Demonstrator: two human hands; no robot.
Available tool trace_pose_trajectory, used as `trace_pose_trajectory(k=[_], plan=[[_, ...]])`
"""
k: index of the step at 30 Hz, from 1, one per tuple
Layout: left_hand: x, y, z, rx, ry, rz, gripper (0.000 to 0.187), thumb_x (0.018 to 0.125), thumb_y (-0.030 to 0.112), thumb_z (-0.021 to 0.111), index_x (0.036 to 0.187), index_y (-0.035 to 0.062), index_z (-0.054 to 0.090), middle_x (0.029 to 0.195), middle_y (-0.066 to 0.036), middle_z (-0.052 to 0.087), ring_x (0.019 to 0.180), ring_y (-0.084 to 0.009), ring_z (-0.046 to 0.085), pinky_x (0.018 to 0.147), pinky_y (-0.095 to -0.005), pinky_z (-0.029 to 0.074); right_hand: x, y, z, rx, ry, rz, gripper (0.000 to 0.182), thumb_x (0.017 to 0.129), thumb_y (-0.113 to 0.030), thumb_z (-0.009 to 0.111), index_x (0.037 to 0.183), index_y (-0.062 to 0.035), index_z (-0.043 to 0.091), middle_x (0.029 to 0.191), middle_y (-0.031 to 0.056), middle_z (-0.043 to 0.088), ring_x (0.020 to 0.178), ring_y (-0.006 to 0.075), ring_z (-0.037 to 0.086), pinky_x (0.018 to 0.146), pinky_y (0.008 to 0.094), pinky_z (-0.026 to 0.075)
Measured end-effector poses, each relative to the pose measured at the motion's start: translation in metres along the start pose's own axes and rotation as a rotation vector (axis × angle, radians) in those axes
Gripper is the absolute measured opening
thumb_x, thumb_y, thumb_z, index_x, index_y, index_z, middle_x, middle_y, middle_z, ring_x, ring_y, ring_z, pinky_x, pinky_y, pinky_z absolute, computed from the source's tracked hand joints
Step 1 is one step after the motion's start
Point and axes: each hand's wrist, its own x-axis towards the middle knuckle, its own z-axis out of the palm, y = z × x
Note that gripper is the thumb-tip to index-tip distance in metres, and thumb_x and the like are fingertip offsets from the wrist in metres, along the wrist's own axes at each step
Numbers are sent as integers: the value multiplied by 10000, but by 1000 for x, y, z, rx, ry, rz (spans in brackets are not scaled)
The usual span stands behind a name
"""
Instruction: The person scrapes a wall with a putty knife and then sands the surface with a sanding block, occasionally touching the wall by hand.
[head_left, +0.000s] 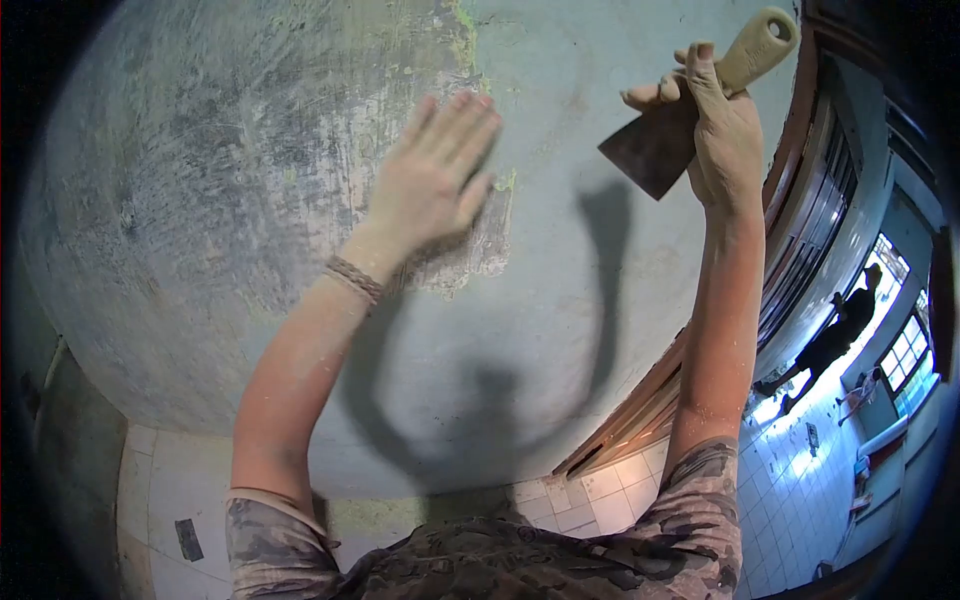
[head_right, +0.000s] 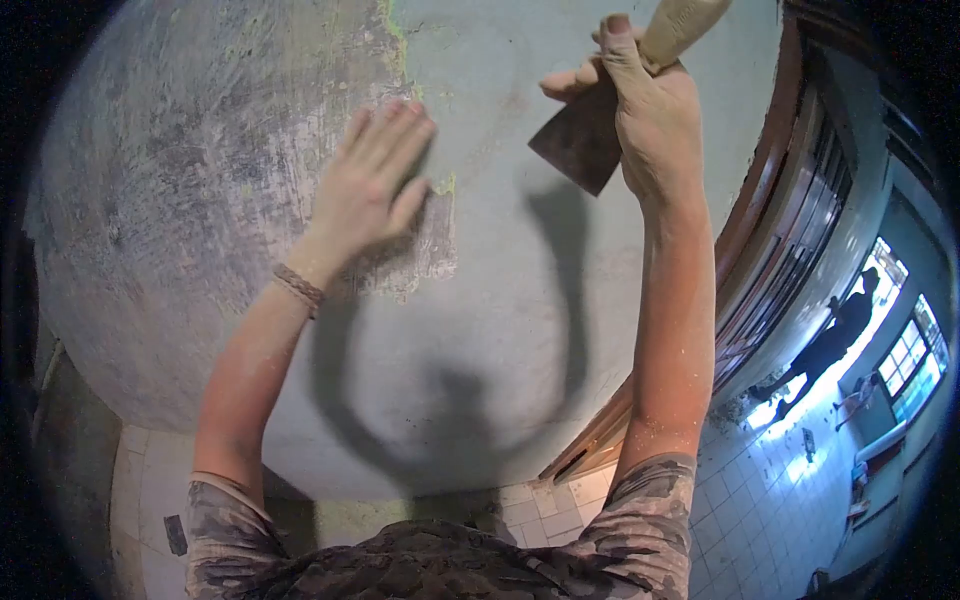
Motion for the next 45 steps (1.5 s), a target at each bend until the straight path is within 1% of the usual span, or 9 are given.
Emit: trace_pose_trajectory(k=[2,5,6,9,21,26,30,32,45], plan=[[4,-25,-12,123,40,-73,558,948,349,546,1439,93,476,1537,-100,410,1463,-240,309,1231,-453,165,15,5,3,-21,-62,-86,510,984,-504,551,1096,-8,512,710,25,531,701,200,685,714,391,609],[-5,-51,-22,225,109,-98,570,944,349,553,1465,138,454,1546,-85,398,1469,-236,295,1230,-459,165,29,11,24,370,-132,21,380,997,-389,588,823,-55,540,681,15,493,577,195,578,670,401,558],[-7,-51,-22,237,115,-106,570,944,349,553,1465,138,454,1546,-85,398,1469,-236,295,1230,-459,165,24,-6,56,217,113,163,462,957,-475,629,669,-151,471,537,-44,401,438,120,477,447,310,489],[-9,-47,-25,231,110,-156,584,950,358,548,1489,170,424,1556,-70,383,1471,-234,288,1232,-468,157,41,-1,83,62,-113,127,499,933,-542,627,651,-190,414,551,-33,410,435,122,479,445,322,478],[-10,-44,-24,236,91,-180,566,977,365,513,1500,170,416,1576,-66,353,1484,-239,262,1232,-463,136,77,21,57,707,158,1,236,939,-232,608,793,-98,480,553,-18,404,430,148,475,472,366,511],[-11,-44,-24,233,84,-181,580,974,363,519,1507,169,402,1587,-63,334,1490,-233,247,1231,-468,131,61,20,83,421,98,93,223,954,-226,580,786,-127,471,546,-29,388,453,145,485,479,361,510],[-11,-44,-24,217,86,-176,587,970,356,527,1510,165,397,1590,-64,328,1491,-234,246,1230,-471,134,73,31,60,762,158,-29,213,941,-183,594,771,-133,476,569,-18,447,446,140,477,461,349,489],[-11,-45,-24,220,84,-166,587,971,356,525,1510,162,397,1590,-66,328,1491,-236,246,1229,-471,134,59,40,83,341,115,23,226,960,-198,569,764,-136,475,567,-26,440,441,140,475,457,331,478],[-12,-45,-23,221,87,-164,598,963,345,529,1511,150,391,1588,-73,330,1490,-242,248,1232,-471,125,70,35,48,695,200,-55,257,979,-241,576,765,-130,485,570,-16,421,468,152,495,516,365,528]])
